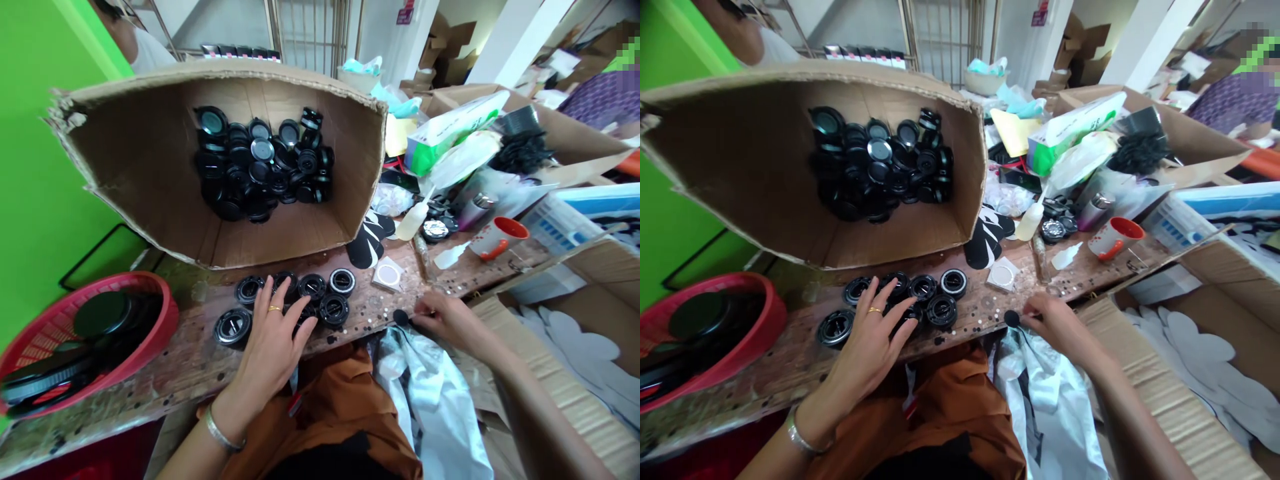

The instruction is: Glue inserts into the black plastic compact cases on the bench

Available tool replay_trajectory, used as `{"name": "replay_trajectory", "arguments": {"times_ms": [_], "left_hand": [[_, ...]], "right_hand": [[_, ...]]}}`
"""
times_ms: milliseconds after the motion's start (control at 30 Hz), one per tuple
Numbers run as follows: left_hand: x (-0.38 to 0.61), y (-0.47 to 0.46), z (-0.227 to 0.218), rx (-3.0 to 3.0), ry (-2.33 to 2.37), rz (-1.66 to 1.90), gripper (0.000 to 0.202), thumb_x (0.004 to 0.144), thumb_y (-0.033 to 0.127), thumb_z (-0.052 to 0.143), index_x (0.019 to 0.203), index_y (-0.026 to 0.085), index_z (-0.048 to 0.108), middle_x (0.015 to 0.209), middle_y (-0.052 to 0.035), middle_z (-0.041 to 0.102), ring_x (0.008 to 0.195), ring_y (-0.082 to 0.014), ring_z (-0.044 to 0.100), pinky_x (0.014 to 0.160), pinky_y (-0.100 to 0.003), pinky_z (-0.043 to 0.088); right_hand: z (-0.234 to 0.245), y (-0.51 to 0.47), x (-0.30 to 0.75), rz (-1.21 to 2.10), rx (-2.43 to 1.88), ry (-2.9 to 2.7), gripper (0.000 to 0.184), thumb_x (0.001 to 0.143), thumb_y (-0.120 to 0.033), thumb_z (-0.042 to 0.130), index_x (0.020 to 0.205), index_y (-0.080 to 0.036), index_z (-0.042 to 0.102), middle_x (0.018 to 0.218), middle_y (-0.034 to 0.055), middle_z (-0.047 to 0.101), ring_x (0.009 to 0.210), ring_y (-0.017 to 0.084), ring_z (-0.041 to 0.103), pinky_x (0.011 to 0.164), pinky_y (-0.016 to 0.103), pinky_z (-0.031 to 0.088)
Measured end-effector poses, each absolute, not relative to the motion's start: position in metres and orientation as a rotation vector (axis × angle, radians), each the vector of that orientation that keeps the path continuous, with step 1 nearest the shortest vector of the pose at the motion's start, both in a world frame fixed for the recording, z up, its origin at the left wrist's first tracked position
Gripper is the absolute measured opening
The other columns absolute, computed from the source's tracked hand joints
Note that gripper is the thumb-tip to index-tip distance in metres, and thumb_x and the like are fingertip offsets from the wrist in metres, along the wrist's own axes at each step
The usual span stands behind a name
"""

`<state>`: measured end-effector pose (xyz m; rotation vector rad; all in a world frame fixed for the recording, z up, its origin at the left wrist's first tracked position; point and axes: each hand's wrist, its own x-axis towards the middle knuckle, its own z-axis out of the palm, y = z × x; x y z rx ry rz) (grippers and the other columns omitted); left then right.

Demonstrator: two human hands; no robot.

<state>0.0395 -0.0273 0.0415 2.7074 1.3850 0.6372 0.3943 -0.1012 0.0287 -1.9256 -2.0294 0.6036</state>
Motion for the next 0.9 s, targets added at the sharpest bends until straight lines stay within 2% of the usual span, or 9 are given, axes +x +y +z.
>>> {"name": "replay_trajectory", "arguments": {"times_ms": [133, 200, 267, 400, 500, 633, 767, 900], "left_hand": [[0.045, -0.029, 0.04, 2.713, 1.388, 0.642, 0.036, 0.095, 0.034, 0.05, 0.123, 0.017, 0.065, 0.149, -0.0182, 0.038, 0.145, -0.0408, 0.018, 0.114, -0.063, 0.026], [0.046, -0.032, 0.04, 2.711, 1.395, 0.628, 0.037, 0.094, 0.035, 0.051, 0.123, 0.017, 0.064, 0.149, -0.0184, 0.038, 0.145, -0.0408, 0.018, 0.114, -0.063, 0.026], [0.045, -0.034, 0.041, 2.704, 1.411, 0.611, 0.037, 0.094, 0.036, 0.051, 0.124, 0.017, 0.064, 0.149, -0.0183, 0.038, 0.146, -0.0407, 0.017, 0.114, -0.063, 0.026], [0.041, -0.038, 0.041, 2.675, 1.412, 0.609, 0.037, 0.095, 0.035, 0.049, 0.125, 0.017, 0.062, 0.15, -0.0182, 0.036, 0.146, -0.0401, 0.016, 0.113, -0.063, 0.027], [0.038, -0.039, 0.04, 2.649, 1.4, 0.625, 0.036, 0.095, 0.035, 0.05, 0.124, 0.017, 0.062, 0.15, -0.0181, 0.036, 0.146, -0.0399, 0.016, 0.114, -0.063, 0.026], [0.036, -0.041, 0.038, 2.617, 1.387, 0.641, 0.037, 0.095, 0.034, 0.05, 0.125, 0.017, 0.061, 0.15, -0.0172, 0.037, 0.146, -0.0389, 0.017, 0.114, -0.063, 0.026], [0.035, -0.044, 0.036, 2.599, 1.371, 0.652, 0.036, 0.094, 0.034, 0.051, 0.125, 0.018, 0.062, 0.15, -0.0167, 0.038, 0.146, -0.0389, 0.018, 0.112, -0.064, 0.028], [0.035, -0.047, 0.035, 2.603, 1.354, 0.647, 0.036, 0.095, 0.033, 0.049, 0.126, 0.017, 0.061, 0.15, -0.017, 0.037, 0.147, -0.0384, 0.014, 0.114, -0.063, 0.027]], "right_hand": [[0.009, -0.045, 0.372, 0.236, -1.865, -1.856, 0.005, 0.082, -0.021, 0.055, 0.083, -0.018, 0.059, 0.087, 0.0074, 0.059, 0.077, 0.02, 0.058, 0.072, 0.031, 0.045], [0.001, -0.027, 0.363, 0.19, -1.87, -1.91, 0.003, 0.076, -0.016, 0.055, 0.076, -0.019, 0.056, 0.083, 0.0063, 0.057, 0.075, 0.019, 0.057, 0.07, 0.03, 0.044], [-0.005, -0.017, 0.357, 0.156, -1.892, -1.997, 0.008, 0.072, -0.014, 0.055, 0.069, -0.02, 0.052, 0.078, 0.005, 0.055, 0.071, 0.019, 0.055, 0.068, 0.029, 0.043], [-0.009, -0.013, 0.356, 0.014, -1.95, -2.11, 0.008, 0.067, -0.015, 0.056, 0.066, -0.02, 0.049, 0.074, 0.0061, 0.054, 0.069, 0.02, 0.053, 0.065, 0.03, 0.041], [-0.009, -0.016, 0.359, 0.069, -1.896, -2.104, 0.007, 0.069, -0.018, 0.054, 0.066, -0.021, 0.049, 0.068, 0.0044, 0.055, 0.065, 0.019, 0.052, 0.062, 0.029, 0.039], [-0.008, -0.023, 0.361, 0.241, -1.919, -1.889, 0.007, 0.075, -0.022, 0.051, 0.075, -0.02, 0.057, 0.062, 0.0011, 0.057, 0.054, 0.015, 0.051, 0.056, 0.026, 0.038], [-0.004, -0.028, 0.357, 0.184, -1.9, -1.907, 0.009, 0.075, -0.029, 0.056, 0.074, -0.02, 0.056, 0.072, 0.0048, 0.06, 0.063, 0.018, 0.056, 0.061, 0.028, 0.042], [0.001, -0.028, 0.353, 0.158, -1.846, -1.989, 0.007, 0.071, -0.021, 0.054, 0.065, -0.021, 0.05, 0.071, 0.0041, 0.055, 0.063, 0.017, 0.053, 0.062, 0.028, 0.041]]}}
